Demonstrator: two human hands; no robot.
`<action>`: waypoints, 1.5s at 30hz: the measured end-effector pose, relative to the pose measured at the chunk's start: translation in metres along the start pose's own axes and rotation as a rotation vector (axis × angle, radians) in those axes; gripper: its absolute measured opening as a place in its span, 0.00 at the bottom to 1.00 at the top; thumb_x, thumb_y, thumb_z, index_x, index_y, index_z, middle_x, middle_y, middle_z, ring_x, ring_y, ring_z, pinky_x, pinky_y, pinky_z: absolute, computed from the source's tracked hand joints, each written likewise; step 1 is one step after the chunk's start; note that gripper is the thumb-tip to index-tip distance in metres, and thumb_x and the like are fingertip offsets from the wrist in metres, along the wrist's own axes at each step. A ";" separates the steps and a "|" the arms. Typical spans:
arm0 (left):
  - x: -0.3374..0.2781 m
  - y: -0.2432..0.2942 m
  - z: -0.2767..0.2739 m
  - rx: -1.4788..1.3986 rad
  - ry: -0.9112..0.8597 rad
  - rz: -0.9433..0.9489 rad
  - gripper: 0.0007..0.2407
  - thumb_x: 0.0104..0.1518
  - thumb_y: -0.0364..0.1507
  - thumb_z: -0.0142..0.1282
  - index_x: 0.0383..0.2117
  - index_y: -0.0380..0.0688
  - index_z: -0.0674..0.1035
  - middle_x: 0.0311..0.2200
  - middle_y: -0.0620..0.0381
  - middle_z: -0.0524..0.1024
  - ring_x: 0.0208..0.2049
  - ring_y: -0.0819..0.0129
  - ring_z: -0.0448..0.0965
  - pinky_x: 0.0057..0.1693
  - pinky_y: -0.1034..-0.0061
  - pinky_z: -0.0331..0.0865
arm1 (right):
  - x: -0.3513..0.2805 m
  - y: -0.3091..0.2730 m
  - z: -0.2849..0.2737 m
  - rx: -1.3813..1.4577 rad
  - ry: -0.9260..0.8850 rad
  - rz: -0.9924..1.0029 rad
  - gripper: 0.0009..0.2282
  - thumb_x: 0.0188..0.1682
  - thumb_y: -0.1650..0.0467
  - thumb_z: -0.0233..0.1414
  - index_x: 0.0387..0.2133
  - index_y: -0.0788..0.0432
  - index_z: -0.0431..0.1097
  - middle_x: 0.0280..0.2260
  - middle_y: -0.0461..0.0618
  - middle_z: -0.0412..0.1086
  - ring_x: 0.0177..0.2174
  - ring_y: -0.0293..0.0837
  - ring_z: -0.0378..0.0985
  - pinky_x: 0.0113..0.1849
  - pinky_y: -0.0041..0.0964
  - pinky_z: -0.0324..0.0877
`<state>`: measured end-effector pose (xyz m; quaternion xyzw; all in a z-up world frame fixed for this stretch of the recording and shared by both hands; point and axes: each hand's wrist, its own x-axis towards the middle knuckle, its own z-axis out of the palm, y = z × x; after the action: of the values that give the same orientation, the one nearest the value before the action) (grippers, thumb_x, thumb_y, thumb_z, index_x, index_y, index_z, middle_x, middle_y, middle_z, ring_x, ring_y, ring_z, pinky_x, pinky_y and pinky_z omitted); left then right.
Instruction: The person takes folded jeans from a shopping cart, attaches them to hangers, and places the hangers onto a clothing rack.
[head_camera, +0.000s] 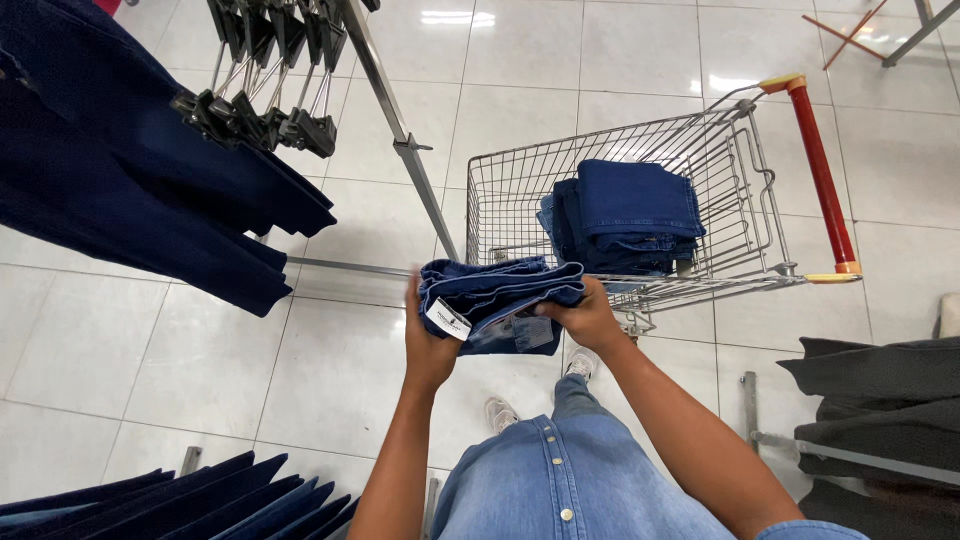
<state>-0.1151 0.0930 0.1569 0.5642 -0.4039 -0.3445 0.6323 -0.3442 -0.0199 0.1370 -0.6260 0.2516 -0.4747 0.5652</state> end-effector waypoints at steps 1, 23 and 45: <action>-0.002 0.012 0.005 -0.012 0.013 0.050 0.50 0.42 0.11 0.62 0.73 0.43 0.43 0.59 0.39 0.69 0.62 0.51 0.68 0.68 0.56 0.60 | -0.001 -0.002 0.003 0.012 0.023 -0.013 0.13 0.36 0.82 0.66 0.35 0.61 0.81 0.31 0.53 0.81 0.37 0.40 0.79 0.42 0.41 0.74; -0.019 0.059 -0.003 0.425 0.194 0.668 0.24 0.38 0.20 0.73 0.46 0.53 0.82 0.70 0.36 0.52 0.67 0.39 0.62 0.67 0.53 0.60 | 0.017 -0.041 0.037 0.134 0.036 -0.139 0.22 0.45 0.75 0.61 0.56 0.56 0.70 0.57 0.61 0.69 0.56 0.53 0.71 0.57 0.52 0.64; -0.032 0.005 0.011 0.395 0.359 0.230 0.37 0.47 0.28 0.73 0.62 0.40 0.59 0.58 0.43 0.60 0.60 0.46 0.62 0.64 0.58 0.56 | -0.004 0.003 0.074 0.153 0.280 0.426 0.11 0.41 0.77 0.67 0.36 0.57 0.77 0.28 0.43 0.75 0.29 0.34 0.73 0.33 0.30 0.70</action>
<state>-0.1389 0.1172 0.1587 0.6791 -0.4059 -0.0798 0.6064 -0.2800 0.0177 0.1398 -0.4426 0.4168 -0.4449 0.6576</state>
